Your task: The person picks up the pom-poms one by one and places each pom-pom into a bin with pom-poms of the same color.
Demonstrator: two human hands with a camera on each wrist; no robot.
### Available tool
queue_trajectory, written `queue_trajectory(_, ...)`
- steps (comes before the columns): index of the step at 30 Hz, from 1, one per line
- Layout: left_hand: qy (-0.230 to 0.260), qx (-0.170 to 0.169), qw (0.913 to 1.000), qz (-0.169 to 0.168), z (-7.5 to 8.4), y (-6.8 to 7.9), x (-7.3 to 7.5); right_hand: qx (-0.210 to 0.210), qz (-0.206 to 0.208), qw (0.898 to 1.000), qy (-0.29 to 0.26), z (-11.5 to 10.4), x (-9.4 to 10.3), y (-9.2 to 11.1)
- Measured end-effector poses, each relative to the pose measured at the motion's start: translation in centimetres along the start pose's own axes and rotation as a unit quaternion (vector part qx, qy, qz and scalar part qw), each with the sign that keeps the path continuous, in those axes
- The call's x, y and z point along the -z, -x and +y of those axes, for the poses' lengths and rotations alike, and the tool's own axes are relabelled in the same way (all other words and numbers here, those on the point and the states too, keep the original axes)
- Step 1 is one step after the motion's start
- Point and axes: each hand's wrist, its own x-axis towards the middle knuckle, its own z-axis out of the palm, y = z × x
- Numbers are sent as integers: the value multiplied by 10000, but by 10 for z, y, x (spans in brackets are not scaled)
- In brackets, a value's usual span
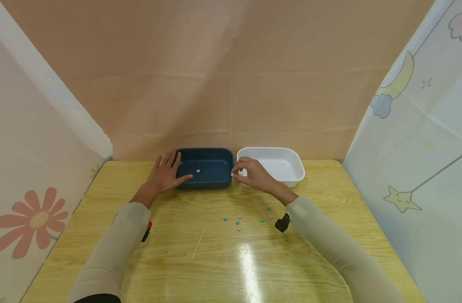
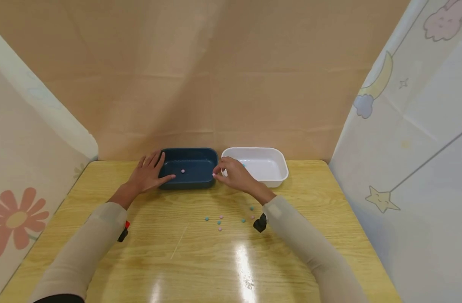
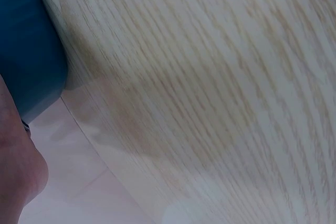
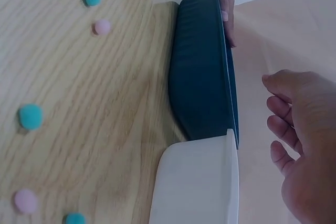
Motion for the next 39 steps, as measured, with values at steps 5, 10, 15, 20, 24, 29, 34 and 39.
queue_trajectory(5,-34,14,10000,18,0,0,-1,-85,-18,9999,85,3,-2,-7)
queue_trajectory(10,-73,3,10000,-5,-1,1,-2,-175,-21,9994,303,6,-5,-13)
queue_trajectory(15,-88,6,10000,-26,-2,2,-2,-330,-59,9990,298,9,-8,-20)
queue_trajectory(20,-106,-14,9999,-29,-2,1,-2,-603,-117,9974,367,11,-12,-26)
queue_trajectory(24,-96,-30,9999,-31,-2,1,-2,-813,-133,9959,366,12,-15,-30)
queue_trajectory(29,-89,-11,9999,-53,-5,0,-7,-995,-166,9937,483,14,-16,-35)
queue_trajectory(34,-17,-14,10000,-29,-6,-2,-9,-1177,-243,9911,577,17,-17,-40)
queue_trajectory(39,-3,-31,10000,19,-5,-2,-7,-1366,-267,9881,657,19,-19,-45)
